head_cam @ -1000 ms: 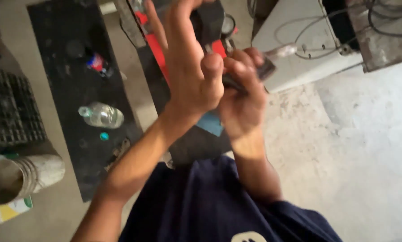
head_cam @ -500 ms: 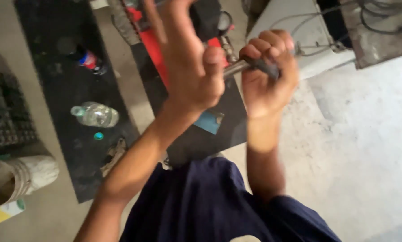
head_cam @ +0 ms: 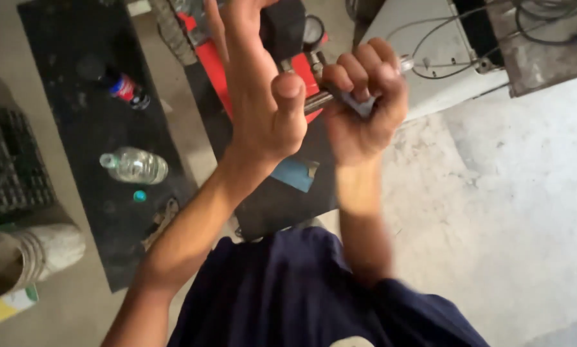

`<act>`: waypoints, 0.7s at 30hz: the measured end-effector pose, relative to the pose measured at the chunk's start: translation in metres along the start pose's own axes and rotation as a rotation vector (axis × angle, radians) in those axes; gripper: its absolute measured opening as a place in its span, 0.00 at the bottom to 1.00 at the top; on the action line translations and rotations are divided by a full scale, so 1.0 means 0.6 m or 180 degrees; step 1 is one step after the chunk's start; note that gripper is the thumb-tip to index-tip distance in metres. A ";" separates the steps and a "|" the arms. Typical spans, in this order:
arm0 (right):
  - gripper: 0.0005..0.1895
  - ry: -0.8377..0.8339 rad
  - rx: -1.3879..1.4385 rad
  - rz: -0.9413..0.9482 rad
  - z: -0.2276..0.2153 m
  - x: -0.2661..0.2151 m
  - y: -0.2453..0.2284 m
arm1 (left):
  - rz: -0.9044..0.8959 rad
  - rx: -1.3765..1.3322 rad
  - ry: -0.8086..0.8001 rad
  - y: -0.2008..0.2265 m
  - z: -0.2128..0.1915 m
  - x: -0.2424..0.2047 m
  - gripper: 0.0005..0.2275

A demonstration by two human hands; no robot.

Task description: The person cleans a curved metal pipe by hand, then uses a piece of sandpaper to scrub the surface. They continue to wipe the pipe with a cloth to remove residue.

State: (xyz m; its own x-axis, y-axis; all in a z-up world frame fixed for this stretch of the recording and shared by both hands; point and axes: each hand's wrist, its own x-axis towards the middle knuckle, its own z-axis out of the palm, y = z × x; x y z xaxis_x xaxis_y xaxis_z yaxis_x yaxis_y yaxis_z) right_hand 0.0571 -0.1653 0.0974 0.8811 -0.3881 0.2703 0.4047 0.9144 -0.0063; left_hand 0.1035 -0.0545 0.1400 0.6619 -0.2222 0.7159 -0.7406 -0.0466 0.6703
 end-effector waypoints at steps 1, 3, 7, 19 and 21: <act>0.15 0.0017 0.0025 0.0037 -0.006 -0.028 0.024 | -0.0020 0.0041 0.0013 0.003 0.000 -0.008 0.38; 0.14 -0.0437 -0.4807 -0.1032 -0.016 -0.072 0.077 | -0.0317 -0.0096 0.0019 0.003 -0.001 -0.012 0.40; 0.09 0.0043 -0.1502 -0.0351 -0.019 -0.018 0.008 | -0.0135 -0.0025 0.0016 -0.010 0.004 -0.018 0.35; 0.16 0.0221 -0.1971 -0.0107 -0.011 -0.065 0.080 | -0.0479 -0.1125 0.0416 -0.027 -0.026 -0.028 0.34; 0.05 0.0124 -0.1944 -0.0241 -0.019 -0.043 0.030 | -0.0497 -0.0645 0.0479 -0.013 -0.068 -0.038 0.38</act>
State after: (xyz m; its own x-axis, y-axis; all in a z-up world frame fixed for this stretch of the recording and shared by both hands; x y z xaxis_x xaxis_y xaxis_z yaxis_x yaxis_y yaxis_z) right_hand 0.0443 -0.1398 0.0793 0.8480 -0.4639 0.2563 0.5234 0.6576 -0.5418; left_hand 0.0990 -0.0093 0.1261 0.7869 -0.0802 0.6118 -0.6003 0.1298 0.7891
